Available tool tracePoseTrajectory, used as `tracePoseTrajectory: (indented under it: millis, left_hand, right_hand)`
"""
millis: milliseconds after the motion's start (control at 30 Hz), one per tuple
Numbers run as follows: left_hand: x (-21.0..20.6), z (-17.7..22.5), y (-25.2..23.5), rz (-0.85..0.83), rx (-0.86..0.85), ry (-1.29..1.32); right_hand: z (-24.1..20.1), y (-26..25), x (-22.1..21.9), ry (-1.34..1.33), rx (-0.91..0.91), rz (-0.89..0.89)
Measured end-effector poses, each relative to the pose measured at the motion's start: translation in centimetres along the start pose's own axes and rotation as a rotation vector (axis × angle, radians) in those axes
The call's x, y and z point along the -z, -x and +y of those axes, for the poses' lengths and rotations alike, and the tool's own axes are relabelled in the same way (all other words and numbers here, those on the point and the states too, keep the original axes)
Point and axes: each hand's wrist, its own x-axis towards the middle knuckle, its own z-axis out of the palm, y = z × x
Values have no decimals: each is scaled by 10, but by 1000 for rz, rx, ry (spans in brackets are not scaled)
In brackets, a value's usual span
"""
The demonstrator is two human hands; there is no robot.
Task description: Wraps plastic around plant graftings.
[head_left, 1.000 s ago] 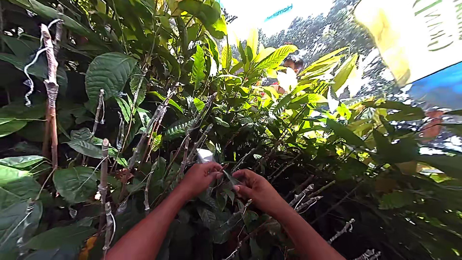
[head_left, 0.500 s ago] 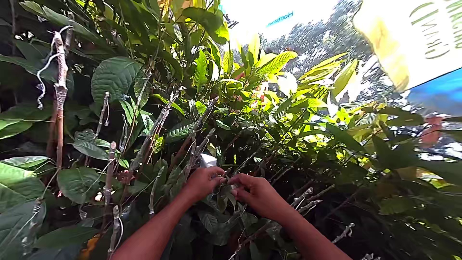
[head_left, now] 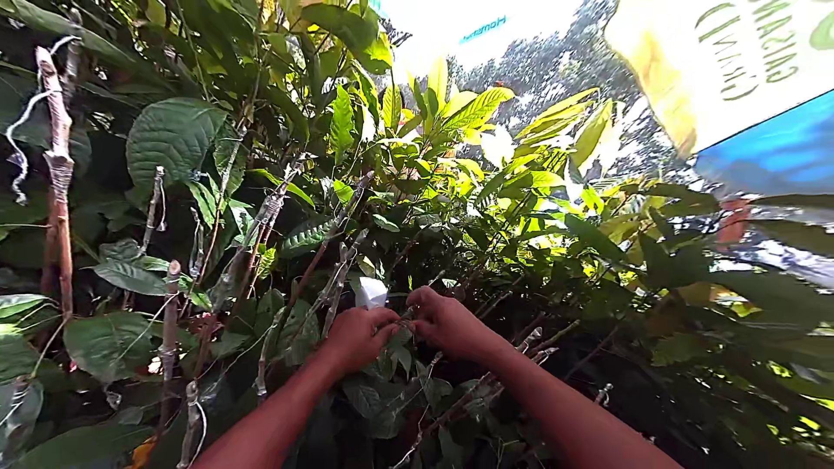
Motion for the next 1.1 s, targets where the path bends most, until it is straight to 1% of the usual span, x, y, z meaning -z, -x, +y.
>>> tracePoseTrajectory:
  millis: [133, 233, 300, 367, 400, 433, 467, 533, 567, 600, 700, 767, 800, 900, 967, 1033, 1100]
  left_hand:
    - [-1, 1, -2, 80, 28, -5]
    - [2, -5, -5, 127, 47, 25]
    - [3, 0, -4, 90, 61, 30]
    - [-1, 14, -2, -7, 59, -16]
    - [-3, 19, -1, -53, 54, -51]
    - [-5, 22, -1, -82, 44, -78]
    - [-7, 21, 0, -90, 26, -93]
    - [-8, 16, 1, -46, -19, -89]
    - [-8, 13, 2, -22, -31, -78]
    - [-8, 11, 2, 0, -38, -65]
    - [-10, 7, 1, 83, -48, -41]
    - [-8, 6, 0, 96, -33, -46]
    - [-7, 5, 0, 89, -22, -47]
    - [-3, 5, -2, 25, 15, -57]
    - [-2, 8, -2, -49, 12, -63]
    - [-7, 6, -1, -88, -58, -31]
    - [-10, 0, -1, -89, -108, 54]
  right_hand:
    - [8, 10, -3, -289, -10, 30]
    - [4, 28, -1, -492, 46, 37]
    - [-4, 35, 2, -616, 97, 60]
    - [-7, 31, 4, -744, 111, 124]
    - [-4, 26, 5, -752, 103, 170]
    - [2, 21, 5, -677, 82, 208]
    - [9, 17, 4, -511, 52, 225]
    - [17, 11, -4, -119, 6, 213]
    - [17, 11, -10, -9, -3, 222]
    - [17, 10, -16, 37, -10, 240]
    - [18, 10, -20, 15, -30, 218]
    - [15, 11, -20, 83, 17, 205]
    - [10, 13, -19, 163, 29, 184]
    - [-20, 22, -2, 449, 26, 43]
    - [-37, 20, 11, 583, 110, -25]
    - [-39, 2, 22, 590, 192, -98]
    - [-18, -26, 25, 425, 244, -155]
